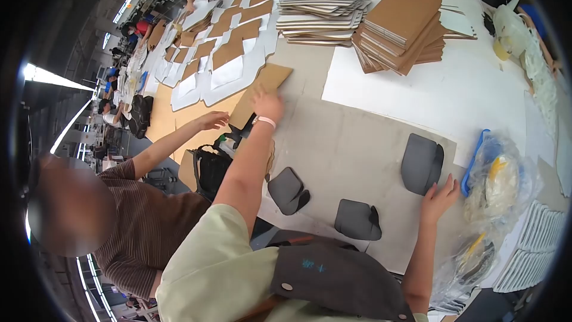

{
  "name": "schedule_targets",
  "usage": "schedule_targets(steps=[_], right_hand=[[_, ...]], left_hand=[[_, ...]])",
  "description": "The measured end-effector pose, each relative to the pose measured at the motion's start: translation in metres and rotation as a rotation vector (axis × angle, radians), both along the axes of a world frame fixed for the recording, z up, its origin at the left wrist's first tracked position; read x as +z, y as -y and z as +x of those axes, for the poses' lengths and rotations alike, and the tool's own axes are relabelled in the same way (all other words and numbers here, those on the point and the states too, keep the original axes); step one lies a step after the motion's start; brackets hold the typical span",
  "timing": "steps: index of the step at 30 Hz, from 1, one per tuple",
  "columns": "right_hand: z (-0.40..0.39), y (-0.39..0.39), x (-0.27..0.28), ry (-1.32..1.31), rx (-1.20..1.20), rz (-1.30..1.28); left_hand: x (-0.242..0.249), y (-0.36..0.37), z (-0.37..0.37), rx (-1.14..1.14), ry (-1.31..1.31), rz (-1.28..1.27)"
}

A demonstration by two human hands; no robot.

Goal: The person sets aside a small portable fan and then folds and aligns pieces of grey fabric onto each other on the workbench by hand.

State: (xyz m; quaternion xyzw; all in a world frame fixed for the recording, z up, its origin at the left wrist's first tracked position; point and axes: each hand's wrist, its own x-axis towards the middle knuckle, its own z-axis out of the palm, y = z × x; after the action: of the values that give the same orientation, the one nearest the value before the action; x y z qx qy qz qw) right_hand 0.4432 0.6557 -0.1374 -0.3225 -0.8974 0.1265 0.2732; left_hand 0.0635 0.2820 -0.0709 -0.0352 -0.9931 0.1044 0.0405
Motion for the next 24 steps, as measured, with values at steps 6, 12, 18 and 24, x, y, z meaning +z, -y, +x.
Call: schedule_targets(steps=[6, 12, 18, 24], right_hand=[[0.001, 0.007, 0.002, 0.03, -0.026, -0.024], [0.009, 0.005, 0.003, 0.087, -0.035, -0.036], [0.003, 0.007, -0.018, 0.06, 0.008, -0.032], [-0.013, 0.002, 0.002, 0.088, -0.034, -0.007]], left_hand=[[-0.022, 0.035, -0.024, 0.25, 0.094, -0.04], [0.007, 0.02, -0.004, -0.111, -0.023, -0.041], [-0.005, -0.037, 0.042, -0.462, -0.151, 0.253], [-0.019, -0.136, 0.18, -0.789, 0.2, 0.979]])
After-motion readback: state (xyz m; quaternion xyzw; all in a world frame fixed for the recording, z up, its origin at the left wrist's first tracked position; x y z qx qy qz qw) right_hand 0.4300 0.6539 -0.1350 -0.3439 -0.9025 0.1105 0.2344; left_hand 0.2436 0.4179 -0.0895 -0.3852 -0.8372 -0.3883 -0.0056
